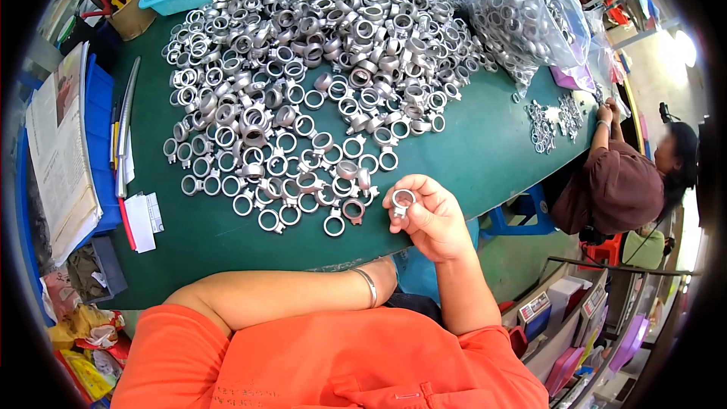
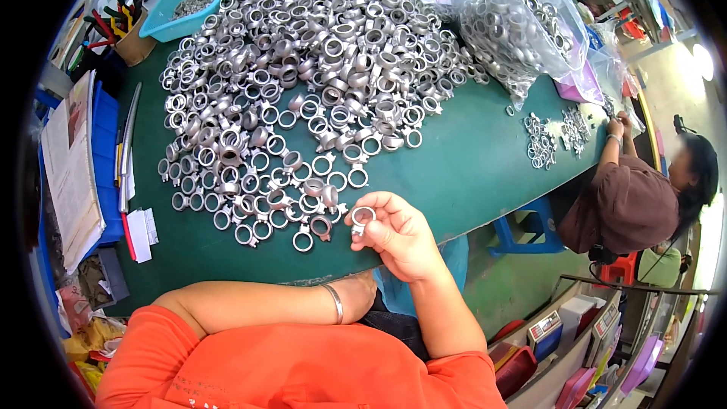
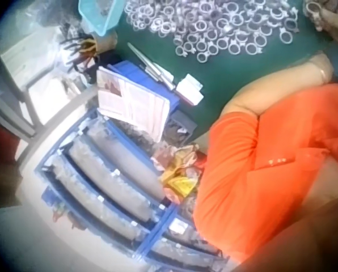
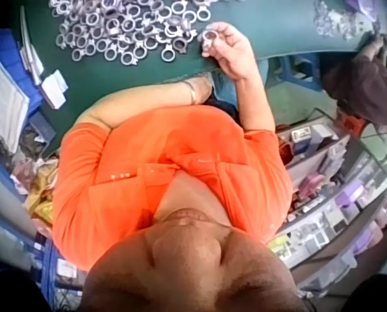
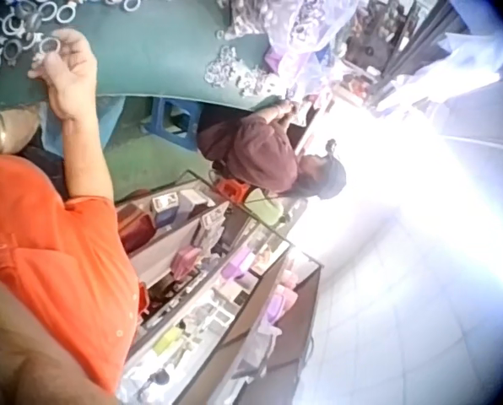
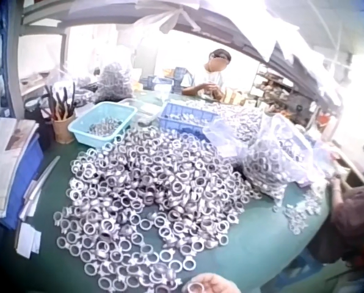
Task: The person picks up metal ring components from a pile on a table, turns each piece by hand, and places them onto the work surface.
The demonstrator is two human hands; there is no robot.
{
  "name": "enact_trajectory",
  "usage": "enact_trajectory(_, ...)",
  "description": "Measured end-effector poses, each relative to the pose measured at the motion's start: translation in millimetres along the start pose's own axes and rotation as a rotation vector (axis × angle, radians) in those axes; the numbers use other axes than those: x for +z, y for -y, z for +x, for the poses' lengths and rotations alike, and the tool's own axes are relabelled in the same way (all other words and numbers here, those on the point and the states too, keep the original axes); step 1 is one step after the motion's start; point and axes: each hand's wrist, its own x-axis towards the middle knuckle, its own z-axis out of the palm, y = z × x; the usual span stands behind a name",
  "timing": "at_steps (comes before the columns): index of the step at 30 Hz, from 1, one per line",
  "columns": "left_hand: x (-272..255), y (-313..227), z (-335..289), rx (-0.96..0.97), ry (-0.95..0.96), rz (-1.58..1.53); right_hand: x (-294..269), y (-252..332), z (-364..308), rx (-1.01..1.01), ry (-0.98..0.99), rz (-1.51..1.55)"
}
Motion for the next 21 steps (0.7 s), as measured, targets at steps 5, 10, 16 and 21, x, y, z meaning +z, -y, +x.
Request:
enact_trajectory(5, -7.5, -1.2, -7.9, -0.032, -0.050, -0.019, 5.2, -1.5, -1.6, 0.086, 0.054, 0.263)
enact_trajectory(10, -16.7, -0.9, -15.6, 0.021, -0.004, 0.047, -3.8, -2.9, -3.3, 0.190, 0.221, 0.494)
enact_trajectory(16, -3.2, -2.1, -5.1, -0.008, -0.126, 0.092, 17.7, 3.3, 6.1, 0.029, 0.080, 0.279)
enact_trajectory(21, -14.2, -1.2, -10.9, 0.101, 0.006, 0.213, 37.5, -6.4, 27.4, -0.349, -0.237, -1.161)
